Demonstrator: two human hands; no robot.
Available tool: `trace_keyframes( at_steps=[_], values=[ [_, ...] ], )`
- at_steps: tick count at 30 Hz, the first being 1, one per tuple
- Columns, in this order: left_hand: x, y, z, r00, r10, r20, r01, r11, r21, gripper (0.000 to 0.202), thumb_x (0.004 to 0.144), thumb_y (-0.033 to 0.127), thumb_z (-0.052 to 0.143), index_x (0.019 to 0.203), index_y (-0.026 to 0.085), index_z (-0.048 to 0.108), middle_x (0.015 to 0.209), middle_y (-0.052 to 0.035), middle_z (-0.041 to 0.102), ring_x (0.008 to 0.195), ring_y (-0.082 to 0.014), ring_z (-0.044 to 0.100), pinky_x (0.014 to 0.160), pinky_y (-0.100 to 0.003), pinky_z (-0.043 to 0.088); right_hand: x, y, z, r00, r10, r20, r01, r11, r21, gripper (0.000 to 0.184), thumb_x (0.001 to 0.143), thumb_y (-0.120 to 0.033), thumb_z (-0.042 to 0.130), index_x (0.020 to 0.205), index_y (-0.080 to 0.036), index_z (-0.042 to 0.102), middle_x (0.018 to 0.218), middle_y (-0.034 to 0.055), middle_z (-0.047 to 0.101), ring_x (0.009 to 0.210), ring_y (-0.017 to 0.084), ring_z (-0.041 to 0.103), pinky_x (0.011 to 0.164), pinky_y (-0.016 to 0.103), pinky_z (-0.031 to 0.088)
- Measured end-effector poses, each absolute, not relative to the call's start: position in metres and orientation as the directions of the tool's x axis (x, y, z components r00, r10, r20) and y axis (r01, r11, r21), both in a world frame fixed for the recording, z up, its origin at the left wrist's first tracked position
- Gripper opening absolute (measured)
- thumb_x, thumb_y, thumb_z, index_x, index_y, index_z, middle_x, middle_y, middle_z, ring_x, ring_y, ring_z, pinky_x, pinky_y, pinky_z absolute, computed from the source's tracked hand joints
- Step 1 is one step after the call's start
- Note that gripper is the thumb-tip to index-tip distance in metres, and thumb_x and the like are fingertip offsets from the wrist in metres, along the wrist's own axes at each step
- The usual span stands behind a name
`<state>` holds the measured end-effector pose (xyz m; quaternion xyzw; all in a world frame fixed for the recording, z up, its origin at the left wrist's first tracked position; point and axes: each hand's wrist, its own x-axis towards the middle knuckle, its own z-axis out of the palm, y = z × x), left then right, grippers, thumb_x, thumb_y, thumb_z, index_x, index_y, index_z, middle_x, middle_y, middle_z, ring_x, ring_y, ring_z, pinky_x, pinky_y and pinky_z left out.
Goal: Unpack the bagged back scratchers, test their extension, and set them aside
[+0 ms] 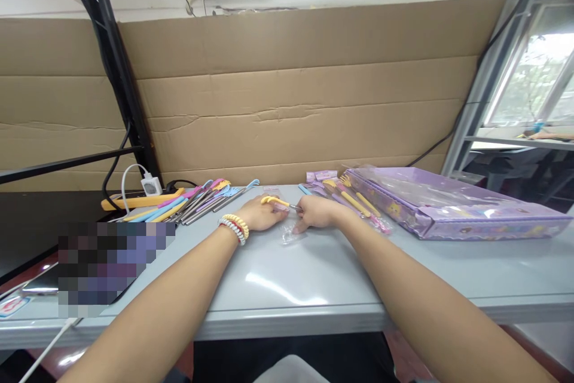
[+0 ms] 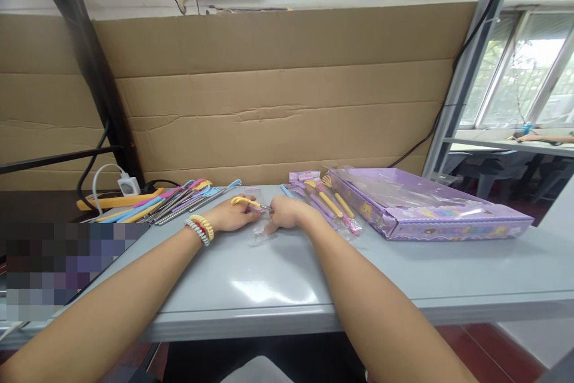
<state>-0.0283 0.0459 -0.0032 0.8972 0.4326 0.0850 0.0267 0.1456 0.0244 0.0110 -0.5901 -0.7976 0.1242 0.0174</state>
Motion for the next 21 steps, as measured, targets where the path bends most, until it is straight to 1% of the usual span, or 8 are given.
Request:
trace_keyframes(
  at_steps=[5, 9, 11, 12, 14, 17, 19, 21],
  values=[
    [-0.028, 0.042, 0.000, 0.616, 0.778, 0.122, 0.764, -0.628, 0.149, 0.044, 0.085, 0.052, 0.032, 0.102, 0.023, 0.060, 0.110, -0.0037, 0.062, 0.107, -0.0223, 0.052, 0.093, -0.032, 0.038, 0.153, 0.024, 0.013, -0.292, 0.943, -0.158, 0.939, 0.250, -0.237, 0.030, 0.056, -0.027, 0.067, 0.056, -0.020, 0.037, 0.053, -0.0061, 0.040, 0.050, 0.010, 0.038, 0.049, 0.023, 0.024],
    [-0.030, 0.045, -0.001, 0.619, 0.770, 0.153, 0.750, -0.637, 0.178, 0.044, 0.083, 0.053, 0.035, 0.106, 0.023, 0.057, 0.112, -0.0042, 0.060, 0.108, -0.0229, 0.051, 0.093, -0.033, 0.037, 0.159, 0.028, 0.012, -0.286, 0.947, -0.149, 0.944, 0.252, -0.214, 0.028, 0.054, -0.026, 0.068, 0.053, -0.020, 0.040, 0.053, -0.0042, 0.043, 0.052, 0.012, 0.042, 0.049, 0.025, 0.026],
    [-0.031, 0.048, -0.004, 0.604, 0.782, 0.150, 0.763, -0.623, 0.173, 0.046, 0.081, 0.054, 0.036, 0.109, 0.022, 0.055, 0.114, -0.0063, 0.058, 0.107, -0.0238, 0.051, 0.091, -0.034, 0.039, 0.161, 0.030, 0.013, -0.268, 0.957, -0.110, 0.943, 0.237, -0.234, 0.026, 0.055, -0.027, 0.068, 0.052, -0.020, 0.042, 0.054, -0.0025, 0.046, 0.053, 0.013, 0.044, 0.050, 0.025, 0.027],
    [-0.031, 0.049, -0.005, 0.593, 0.792, 0.146, 0.774, -0.611, 0.168, 0.048, 0.081, 0.055, 0.035, 0.109, 0.021, 0.054, 0.115, -0.0079, 0.057, 0.107, -0.0244, 0.051, 0.090, -0.034, 0.039, 0.161, 0.030, 0.013, -0.249, 0.966, -0.071, 0.940, 0.223, -0.260, 0.026, 0.057, -0.030, 0.067, 0.052, -0.020, 0.043, 0.055, -0.0016, 0.047, 0.054, 0.013, 0.045, 0.049, 0.025, 0.027],
    [-0.032, 0.051, -0.006, 0.574, 0.807, 0.137, 0.791, -0.590, 0.162, 0.052, 0.080, 0.057, 0.034, 0.110, 0.019, 0.053, 0.115, -0.0107, 0.056, 0.106, -0.0254, 0.051, 0.088, -0.035, 0.040, 0.161, 0.030, 0.016, -0.167, 0.984, 0.063, 0.927, 0.179, -0.331, 0.031, 0.063, -0.041, 0.062, 0.051, -0.019, 0.044, 0.055, -0.0003, 0.047, 0.053, 0.013, 0.046, 0.049, 0.025, 0.027],
    [-0.033, 0.052, -0.007, 0.566, 0.816, 0.119, 0.800, -0.578, 0.160, 0.054, 0.081, 0.058, 0.032, 0.111, 0.018, 0.052, 0.115, -0.0120, 0.055, 0.108, -0.0260, 0.050, 0.089, -0.036, 0.039, 0.159, 0.029, 0.020, 0.016, 0.944, 0.331, 0.898, 0.132, -0.420, 0.045, 0.075, -0.057, 0.044, 0.052, -0.019, 0.043, 0.052, 0.0004, 0.045, 0.051, 0.012, 0.044, 0.048, 0.025, 0.025],
    [-0.032, 0.052, -0.008, 0.561, 0.823, 0.088, 0.810, -0.567, 0.149, 0.056, 0.080, 0.059, 0.033, 0.113, 0.019, 0.052, 0.118, -0.0123, 0.053, 0.111, -0.0267, 0.047, 0.092, -0.037, 0.037, 0.157, 0.027, 0.021, 0.058, 0.883, 0.466, 0.890, 0.165, -0.425, 0.048, 0.077, -0.059, 0.039, 0.052, -0.018, 0.043, 0.051, 0.0002, 0.044, 0.050, 0.012, 0.042, 0.048, 0.025, 0.024],
    [-0.032, 0.051, -0.008, 0.556, 0.829, 0.052, 0.820, -0.558, 0.127, 0.059, 0.078, 0.061, 0.035, 0.116, 0.019, 0.051, 0.122, -0.0129, 0.050, 0.114, -0.0283, 0.045, 0.094, -0.039, 0.035, 0.156, 0.025, 0.020, -0.002, 0.867, 0.499, 0.895, 0.224, -0.386, 0.047, 0.072, -0.061, 0.045, 0.053, -0.018, 0.045, 0.051, -0.0004, 0.045, 0.051, 0.011, 0.042, 0.048, 0.024, 0.024]
  ],
)
